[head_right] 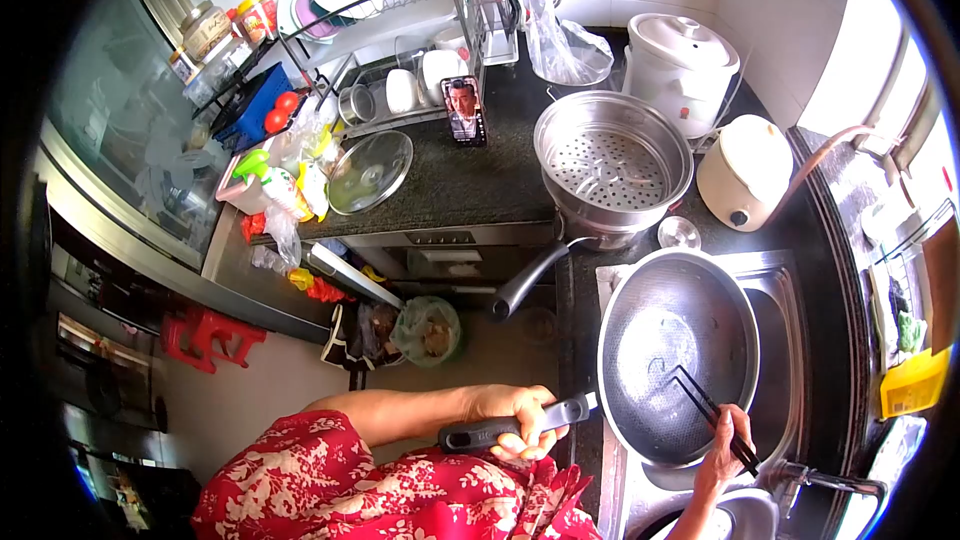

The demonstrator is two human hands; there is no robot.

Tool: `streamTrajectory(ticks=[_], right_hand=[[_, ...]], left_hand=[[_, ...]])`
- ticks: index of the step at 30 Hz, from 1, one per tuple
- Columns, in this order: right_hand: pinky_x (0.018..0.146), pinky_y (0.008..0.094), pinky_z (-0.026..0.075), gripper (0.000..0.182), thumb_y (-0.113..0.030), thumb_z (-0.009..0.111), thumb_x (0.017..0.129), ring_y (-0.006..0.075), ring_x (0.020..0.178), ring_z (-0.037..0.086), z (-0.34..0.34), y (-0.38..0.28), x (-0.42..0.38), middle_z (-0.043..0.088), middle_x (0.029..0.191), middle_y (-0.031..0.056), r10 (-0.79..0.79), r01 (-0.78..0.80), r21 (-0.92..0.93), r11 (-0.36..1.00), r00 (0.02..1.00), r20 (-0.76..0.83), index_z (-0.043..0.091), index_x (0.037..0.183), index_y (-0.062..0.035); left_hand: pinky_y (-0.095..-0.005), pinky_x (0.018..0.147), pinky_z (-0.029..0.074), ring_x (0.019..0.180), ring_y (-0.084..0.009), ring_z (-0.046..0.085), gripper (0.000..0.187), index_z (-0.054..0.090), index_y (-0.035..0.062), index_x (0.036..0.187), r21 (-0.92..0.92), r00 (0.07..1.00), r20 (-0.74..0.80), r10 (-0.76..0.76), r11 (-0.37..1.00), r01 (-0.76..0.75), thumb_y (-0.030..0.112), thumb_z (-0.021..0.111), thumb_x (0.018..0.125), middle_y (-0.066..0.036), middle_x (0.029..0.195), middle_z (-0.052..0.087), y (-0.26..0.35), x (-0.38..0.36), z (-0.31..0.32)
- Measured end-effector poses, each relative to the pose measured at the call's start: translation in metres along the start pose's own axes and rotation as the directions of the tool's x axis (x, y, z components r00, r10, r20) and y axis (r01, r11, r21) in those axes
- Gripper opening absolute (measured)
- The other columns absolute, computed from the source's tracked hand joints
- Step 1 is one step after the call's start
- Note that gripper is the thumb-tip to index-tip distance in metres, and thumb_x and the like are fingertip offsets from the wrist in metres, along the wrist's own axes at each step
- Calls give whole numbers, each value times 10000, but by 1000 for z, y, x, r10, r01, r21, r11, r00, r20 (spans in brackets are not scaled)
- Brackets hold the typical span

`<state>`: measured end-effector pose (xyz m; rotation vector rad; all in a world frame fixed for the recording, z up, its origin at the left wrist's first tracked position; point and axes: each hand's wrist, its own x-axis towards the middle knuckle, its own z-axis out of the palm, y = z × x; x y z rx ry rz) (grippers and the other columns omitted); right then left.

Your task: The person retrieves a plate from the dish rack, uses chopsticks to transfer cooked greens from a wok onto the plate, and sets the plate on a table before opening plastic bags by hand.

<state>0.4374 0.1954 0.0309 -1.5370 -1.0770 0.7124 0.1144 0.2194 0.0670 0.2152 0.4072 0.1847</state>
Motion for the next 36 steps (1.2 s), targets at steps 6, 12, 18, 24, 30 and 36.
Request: streamTrajectory(ticks=[6,12,18,24,30,36], right_hand=[[616,247,482,213,-219,573,861,136,710,589,-4,2,7,585,797,42,-19,19,-60,998,1000,-1,612,878,-11],[631,274,501,242,-246,558,870,170,745,606,-3,-1,29,593,848,68,-53,57,37,998,993,-106,616,903,-13],[670,273,492,245,-232,563,861,165,766,604,3,-13,56,606,857,70,-102,105,28,994,990,-94,615,942,-7],[652,231,458,107,-90,623,802,92,698,554,13,-30,71,595,784,24,-89,103,76,992,981,-171,626,876,-13],[654,221,421,41,-40,617,810,86,702,505,14,-5,86,555,794,19,-326,326,-47,944,945,1,597,825,-7],[637,255,432,82,-17,649,740,151,664,532,21,4,96,574,759,80,-431,430,-175,886,902,33,573,761,6]], left_hand=[[-266,281,369,349,-134,438,275,440,-84,841,-2,1000,-4,8,1000,-8,-49,521,581,-207,623,527,0,1,2],[-256,318,403,359,-116,442,130,491,-49,709,32,1000,-14,6,999,-5,-12,509,585,-177,616,511,3,-1,7],[-264,287,388,348,-128,432,253,449,-91,837,-67,1000,3,-15,998,15,-47,512,596,-201,636,514,2,1,1],[-255,310,365,343,-122,421,386,391,-68,971,-9,997,-49,-62,998,62,-20,512,608,-198,664,523,9,0,8],[-257,327,377,350,-130,434,393,407,-73,977,-70,988,-134,-78,995,69,-49,501,596,-209,670,537,13,-2,16],[-244,320,357,365,-129,441,370,422,-67,965,-84,988,-133,-79,994,68,-50,508,605,-201,681,545,13,-4,16]])
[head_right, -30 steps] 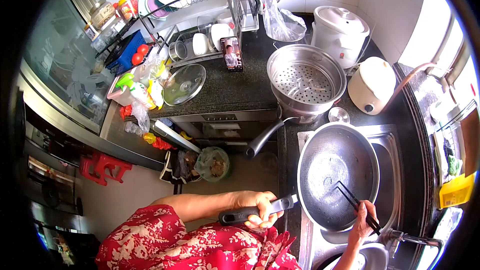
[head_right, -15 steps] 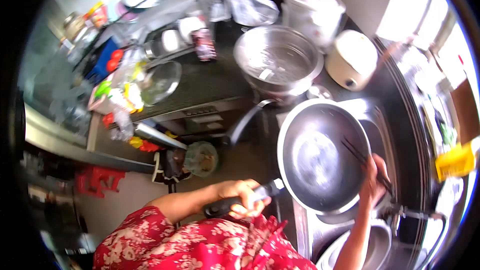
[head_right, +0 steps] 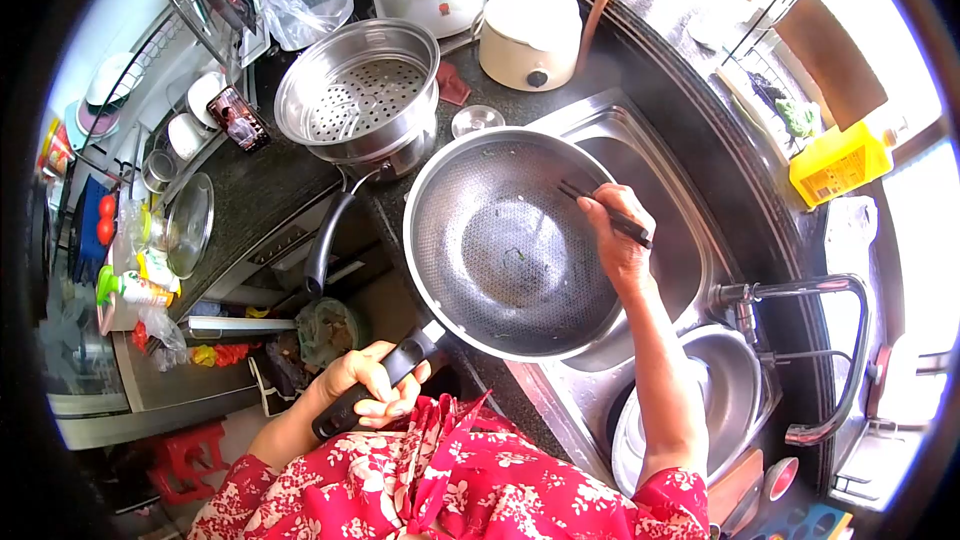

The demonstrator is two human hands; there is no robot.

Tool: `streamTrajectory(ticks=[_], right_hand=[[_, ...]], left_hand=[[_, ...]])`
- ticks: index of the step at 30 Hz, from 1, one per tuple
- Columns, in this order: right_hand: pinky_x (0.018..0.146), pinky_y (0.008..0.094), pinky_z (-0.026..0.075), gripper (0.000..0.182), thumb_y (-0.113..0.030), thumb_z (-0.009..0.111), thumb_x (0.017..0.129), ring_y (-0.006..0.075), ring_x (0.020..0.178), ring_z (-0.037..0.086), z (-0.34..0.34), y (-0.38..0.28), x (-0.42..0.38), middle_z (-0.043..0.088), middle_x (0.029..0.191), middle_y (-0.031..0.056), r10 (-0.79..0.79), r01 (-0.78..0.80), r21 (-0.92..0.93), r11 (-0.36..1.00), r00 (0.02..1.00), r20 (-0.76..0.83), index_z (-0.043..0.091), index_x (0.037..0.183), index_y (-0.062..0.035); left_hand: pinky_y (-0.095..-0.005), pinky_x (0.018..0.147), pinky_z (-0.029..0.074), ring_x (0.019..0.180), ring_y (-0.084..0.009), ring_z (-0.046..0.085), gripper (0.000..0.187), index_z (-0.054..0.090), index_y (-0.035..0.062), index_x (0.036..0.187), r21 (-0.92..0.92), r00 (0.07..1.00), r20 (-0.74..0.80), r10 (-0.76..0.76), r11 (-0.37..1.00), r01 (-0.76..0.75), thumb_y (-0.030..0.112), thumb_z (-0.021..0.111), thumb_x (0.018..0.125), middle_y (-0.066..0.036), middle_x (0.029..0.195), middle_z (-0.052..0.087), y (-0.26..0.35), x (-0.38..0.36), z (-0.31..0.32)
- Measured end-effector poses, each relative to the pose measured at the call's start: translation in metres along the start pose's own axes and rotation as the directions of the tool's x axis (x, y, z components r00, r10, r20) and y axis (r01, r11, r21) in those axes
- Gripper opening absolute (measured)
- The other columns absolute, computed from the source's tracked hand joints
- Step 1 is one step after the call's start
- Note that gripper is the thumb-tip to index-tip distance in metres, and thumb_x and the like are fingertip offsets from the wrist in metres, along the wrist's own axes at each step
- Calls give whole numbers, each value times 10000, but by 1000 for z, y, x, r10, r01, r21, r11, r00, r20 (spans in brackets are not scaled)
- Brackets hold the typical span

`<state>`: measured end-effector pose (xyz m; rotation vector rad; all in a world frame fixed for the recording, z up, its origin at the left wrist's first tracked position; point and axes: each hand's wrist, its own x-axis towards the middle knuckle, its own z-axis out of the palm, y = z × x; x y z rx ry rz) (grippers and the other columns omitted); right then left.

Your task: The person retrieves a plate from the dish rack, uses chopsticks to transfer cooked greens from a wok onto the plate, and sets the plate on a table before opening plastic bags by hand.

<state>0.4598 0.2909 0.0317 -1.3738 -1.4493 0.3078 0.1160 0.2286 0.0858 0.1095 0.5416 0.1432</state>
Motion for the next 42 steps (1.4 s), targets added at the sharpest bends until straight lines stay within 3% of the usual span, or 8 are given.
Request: streamTrajectory(ticks=[7,10,13,17,19,23,29,42], right_hand=[[646,227,420,95,-78,634,805,105,692,509,-1,5,-5,573,769,42,19,-18,-20,1000,999,50,592,810,8],[658,215,433,146,-158,610,844,85,681,520,-6,18,-6,580,741,11,263,-261,47,964,964,-28,617,854,-13],[637,225,470,171,-197,622,838,84,667,554,-8,20,-4,598,733,32,356,-336,210,918,932,-66,634,831,-27],[611,250,503,185,-199,628,831,109,622,579,-12,18,-1,612,718,51,350,-328,216,920,934,-71,631,799,-16],[581,245,492,208,-208,657,809,103,623,570,-16,5,0,607,699,40,402,-339,367,866,909,-108,626,776,-6],[585,264,514,189,-183,649,815,124,604,584,-30,-14,1,613,705,65,374,-283,423,861,916,-148,622,789,3],[659,263,510,207,-213,616,838,135,719,598,-17,15,-6,614,790,58,318,-279,310,909,945,-80,624,861,-7],[576,271,523,256,-254,630,827,138,626,601,-29,40,-9,617,728,76,479,-411,391,824,873,-90,607,790,-2]], left_hand=[[-252,320,369,358,-133,436,391,419,-69,971,5,1000,-26,0,1000,0,-41,513,593,-200,675,543,0,-1,0],[-257,319,377,356,-133,433,404,416,-68,978,0,1000,-19,-5,1000,5,-38,516,588,-197,676,543,0,-1,-2],[-259,319,381,356,-134,434,399,423,-64,973,-8,1000,-10,-8,1000,8,-38,518,586,-195,678,543,0,-1,-3],[-259,318,381,357,-134,434,387,431,-60,964,-15,1000,-9,7,1000,-7,-36,519,587,-194,679,544,-1,-1,-2],[-259,318,382,357,-134,434,374,438,-57,951,-3,1000,-10,8,1000,-8,-32,521,588,-193,677,543,0,-1,-1],[-260,318,383,354,-135,432,370,440,-53,948,-5,1000,1,9,1000,-9,-29,521,588,-190,674,542,1,0,0],[-264,323,388,357,-139,430,370,444,-44,949,21,1000,5,5,1000,-5,-26,517,587,-202,670,532,0,0,0],[-264,313,389,339,-138,417,388,420,-53,936,33,1000,-6,14,999,-14,-13,521,564,-199,674,526,-1,0,-1]])
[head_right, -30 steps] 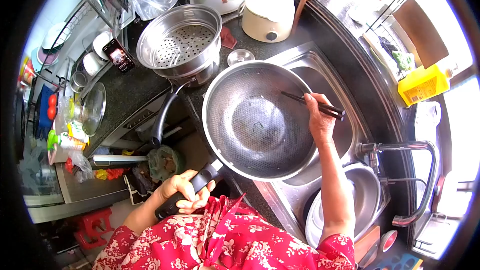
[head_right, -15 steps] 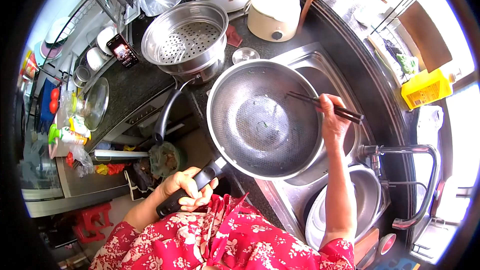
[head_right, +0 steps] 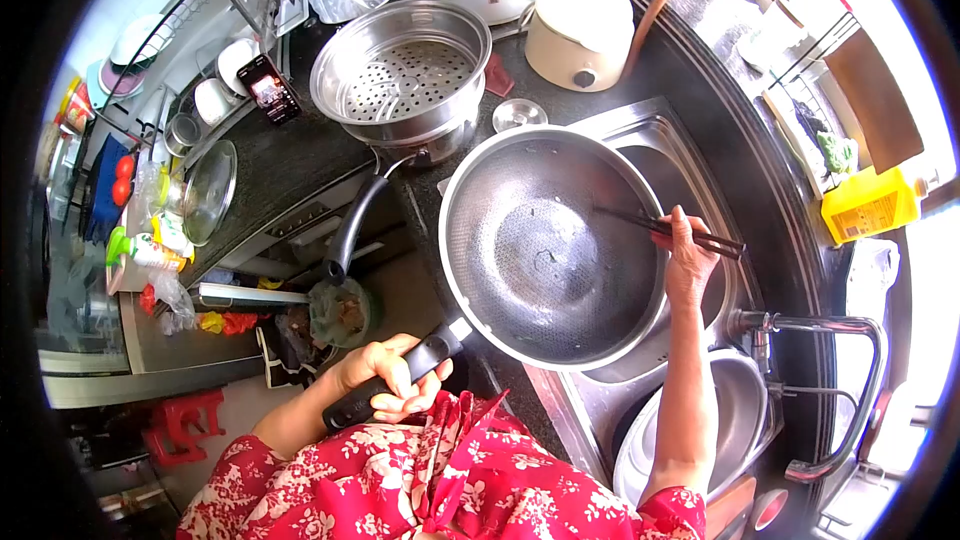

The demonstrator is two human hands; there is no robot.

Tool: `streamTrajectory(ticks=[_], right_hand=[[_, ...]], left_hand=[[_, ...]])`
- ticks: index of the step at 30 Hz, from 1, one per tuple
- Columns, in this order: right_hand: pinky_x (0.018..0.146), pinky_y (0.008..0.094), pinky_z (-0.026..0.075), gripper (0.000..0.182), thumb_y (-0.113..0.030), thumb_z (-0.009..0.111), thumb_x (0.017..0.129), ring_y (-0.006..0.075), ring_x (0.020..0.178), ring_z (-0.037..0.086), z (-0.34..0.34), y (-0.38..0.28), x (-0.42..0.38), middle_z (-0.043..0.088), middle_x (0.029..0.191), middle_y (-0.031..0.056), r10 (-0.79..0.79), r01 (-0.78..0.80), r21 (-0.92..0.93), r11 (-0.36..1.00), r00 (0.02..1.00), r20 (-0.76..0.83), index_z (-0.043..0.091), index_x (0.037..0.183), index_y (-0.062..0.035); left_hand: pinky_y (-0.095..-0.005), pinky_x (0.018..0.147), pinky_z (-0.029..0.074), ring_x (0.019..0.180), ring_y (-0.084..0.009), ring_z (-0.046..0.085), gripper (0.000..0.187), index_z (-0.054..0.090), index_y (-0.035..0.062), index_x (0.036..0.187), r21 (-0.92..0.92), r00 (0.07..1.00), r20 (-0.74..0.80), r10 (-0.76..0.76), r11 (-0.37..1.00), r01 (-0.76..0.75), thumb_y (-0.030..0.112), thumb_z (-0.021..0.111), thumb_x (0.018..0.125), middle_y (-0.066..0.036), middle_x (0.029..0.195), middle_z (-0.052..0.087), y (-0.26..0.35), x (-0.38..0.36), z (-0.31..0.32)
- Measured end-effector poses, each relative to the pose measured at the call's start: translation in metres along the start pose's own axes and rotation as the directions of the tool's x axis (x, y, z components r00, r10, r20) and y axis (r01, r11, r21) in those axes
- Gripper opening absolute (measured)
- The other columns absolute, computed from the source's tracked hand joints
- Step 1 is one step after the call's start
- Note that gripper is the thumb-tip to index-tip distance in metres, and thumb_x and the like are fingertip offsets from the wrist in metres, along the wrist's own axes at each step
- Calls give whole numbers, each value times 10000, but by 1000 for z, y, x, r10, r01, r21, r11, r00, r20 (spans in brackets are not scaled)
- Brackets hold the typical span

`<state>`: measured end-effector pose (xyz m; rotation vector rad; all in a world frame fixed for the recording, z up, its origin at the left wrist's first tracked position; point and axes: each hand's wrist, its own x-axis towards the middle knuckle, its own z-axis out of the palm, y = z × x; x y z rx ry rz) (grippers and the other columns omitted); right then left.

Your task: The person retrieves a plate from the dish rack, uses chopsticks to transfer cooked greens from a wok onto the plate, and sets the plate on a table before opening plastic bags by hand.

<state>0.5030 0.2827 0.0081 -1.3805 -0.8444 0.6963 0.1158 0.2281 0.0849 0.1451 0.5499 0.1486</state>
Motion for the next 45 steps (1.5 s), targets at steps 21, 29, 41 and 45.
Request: streamTrajectory(ticks=[21,29,41,45], right_hand=[[598,231,485,216,-258,568,871,111,677,584,6,3,-2,603,762,34,4,-8,-80,997,998,-55,609,843,-48],[568,227,480,318,-337,575,858,125,613,586,-14,16,-1,591,719,40,11,-15,-60,998,998,-62,597,781,-30],[559,239,504,334,-326,550,875,130,614,586,-20,-22,-9,587,724,61,-28,17,-76,997,990,-139,584,744,-20],[598,243,523,328,-292,517,896,144,634,597,-7,-65,-31,597,763,83,-90,59,-136,989,969,-231,606,786,4]], left_hand=[[-253,288,366,341,-126,425,340,410,-69,939,-10,989,137,51,999,-50,-44,509,615,-199,674,515,-10,6,-13],[-253,269,371,352,-137,449,240,449,-83,835,-80,973,203,113,992,-98,-34,535,616,-186,618,522,-15,10,-17],[-261,272,379,349,-132,444,265,452,-80,851,-49,979,186,81,996,-73,-30,542,607,-192,631,527,-13,10,-16],[-248,296,343,346,-119,411,360,399,-59,938,30,990,136,22,999,-26,-9,517,601,-180,675,517,-6,5,-8]])
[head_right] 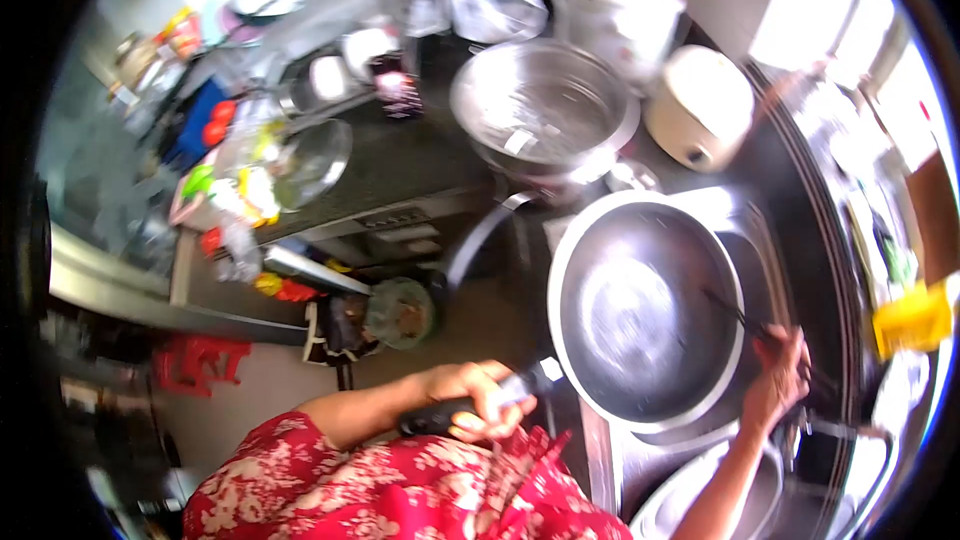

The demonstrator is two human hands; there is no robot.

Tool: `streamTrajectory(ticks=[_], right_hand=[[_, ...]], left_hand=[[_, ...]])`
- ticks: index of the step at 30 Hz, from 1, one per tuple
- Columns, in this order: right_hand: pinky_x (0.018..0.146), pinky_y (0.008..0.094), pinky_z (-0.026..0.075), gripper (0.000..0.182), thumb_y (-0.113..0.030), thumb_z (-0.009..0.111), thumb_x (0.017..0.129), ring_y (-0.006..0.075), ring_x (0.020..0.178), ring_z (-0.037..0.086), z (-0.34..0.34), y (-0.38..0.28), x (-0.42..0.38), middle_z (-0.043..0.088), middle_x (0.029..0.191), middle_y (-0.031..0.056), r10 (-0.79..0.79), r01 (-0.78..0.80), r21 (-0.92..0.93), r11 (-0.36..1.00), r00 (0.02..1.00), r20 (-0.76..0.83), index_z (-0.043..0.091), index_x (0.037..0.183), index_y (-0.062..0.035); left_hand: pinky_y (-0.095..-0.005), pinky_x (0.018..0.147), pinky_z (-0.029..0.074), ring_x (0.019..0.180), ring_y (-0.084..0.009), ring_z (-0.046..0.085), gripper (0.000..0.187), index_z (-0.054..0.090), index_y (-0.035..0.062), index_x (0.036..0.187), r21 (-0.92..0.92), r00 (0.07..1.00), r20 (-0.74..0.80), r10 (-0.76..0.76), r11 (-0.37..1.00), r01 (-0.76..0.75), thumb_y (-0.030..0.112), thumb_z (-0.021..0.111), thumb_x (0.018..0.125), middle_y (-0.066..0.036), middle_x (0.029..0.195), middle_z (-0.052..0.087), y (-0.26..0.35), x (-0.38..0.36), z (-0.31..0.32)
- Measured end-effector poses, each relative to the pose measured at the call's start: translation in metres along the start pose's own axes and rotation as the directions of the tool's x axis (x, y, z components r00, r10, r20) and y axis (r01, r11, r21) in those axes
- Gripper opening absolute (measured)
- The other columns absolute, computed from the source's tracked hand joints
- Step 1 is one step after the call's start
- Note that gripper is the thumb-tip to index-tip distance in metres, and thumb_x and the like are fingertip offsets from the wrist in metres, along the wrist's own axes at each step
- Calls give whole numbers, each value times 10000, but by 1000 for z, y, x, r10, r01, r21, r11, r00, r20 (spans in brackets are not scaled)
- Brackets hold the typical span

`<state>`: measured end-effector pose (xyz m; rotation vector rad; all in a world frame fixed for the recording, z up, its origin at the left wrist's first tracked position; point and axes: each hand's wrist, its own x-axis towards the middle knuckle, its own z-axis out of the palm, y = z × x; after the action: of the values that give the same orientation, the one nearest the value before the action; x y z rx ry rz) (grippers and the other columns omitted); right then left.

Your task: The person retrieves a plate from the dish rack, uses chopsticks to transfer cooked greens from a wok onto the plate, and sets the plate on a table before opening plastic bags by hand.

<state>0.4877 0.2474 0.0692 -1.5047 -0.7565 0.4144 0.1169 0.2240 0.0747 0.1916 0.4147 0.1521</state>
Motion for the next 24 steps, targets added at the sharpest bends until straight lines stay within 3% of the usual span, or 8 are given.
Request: streamTrajectory(ticks=[2,4,8,12,14,20,22,24], right_hand=[[601,260,532,305,-252,502,904,158,630,605,-9,-6,-4,608,778,98,-214,218,-160,963,976,42,614,806,14],[589,280,537,292,-227,497,907,168,625,611,-15,-16,-2,616,779,117,-12,14,65,998,999,-41,611,799,19],[580,294,538,256,-216,541,886,168,642,614,-25,-9,-4,620,760,117,-19,11,242,970,999,31,603,785,10],[645,290,531,212,-212,563,872,148,715,602,-17,15,-5,616,801,77,-50,26,139,990,985,167,606,836,-8],[701,255,486,181,-177,621,836,120,729,577,-6,31,-6,606,801,45,35,-76,162,984,970,242,624,876,0],[680,244,462,226,-216,656,811,113,706,571,14,58,-3,603,763,35,35,-59,74,995,956,291,624,882,-4],[718,278,510,185,-183,632,825,138,784,598,12,62,-2,616,837,60,36,-49,33,998,945,324,622,900,-14],[669,246,464,226,-212,640,821,116,698,581,12,56,-4,617,752,44,15,-22,18,1000,949,315,624,882,4]], left_hand=[[-237,306,336,348,-112,408,402,377,-64,977,-16,999,-50,-9,1000,8,-11,515,603,-182,685,520,2,-1,5],[-262,327,379,362,-134,435,371,404,-83,949,-60,999,-35,-4,998,2,-18,509,599,-206,702,540,2,2,3],[-267,330,389,350,-140,428,385,441,-73,969,-96,994,-110,-26,995,15,-22,506,593,-221,684,534,2,0,6],[-267,329,378,353,-145,436,386,458,-62,973,-139,991,-124,-51,990,33,-45,499,590,-220,682,535,2,-2,10],[-265,328,374,353,-146,436,384,458,-62,973,-139,991,-128,-50,990,32,-45,500,592,-220,682,536,2,-2,10],[-260,325,363,353,-146,435,386,457,-61,978,-136,993,-114,-34,990,19,-45,501,595,-217,679,538,1,-1,9],[-259,325,363,353,-145,435,388,456,-60,979,-136,993,-109,-33,990,18,-45,502,595,-216,678,538,1,-1,8],[-259,324,367,355,-146,437,391,453,-61,980,-121,994,-111,-23,993,9,-44,505,593,-217,679,540,0,-1,7]])
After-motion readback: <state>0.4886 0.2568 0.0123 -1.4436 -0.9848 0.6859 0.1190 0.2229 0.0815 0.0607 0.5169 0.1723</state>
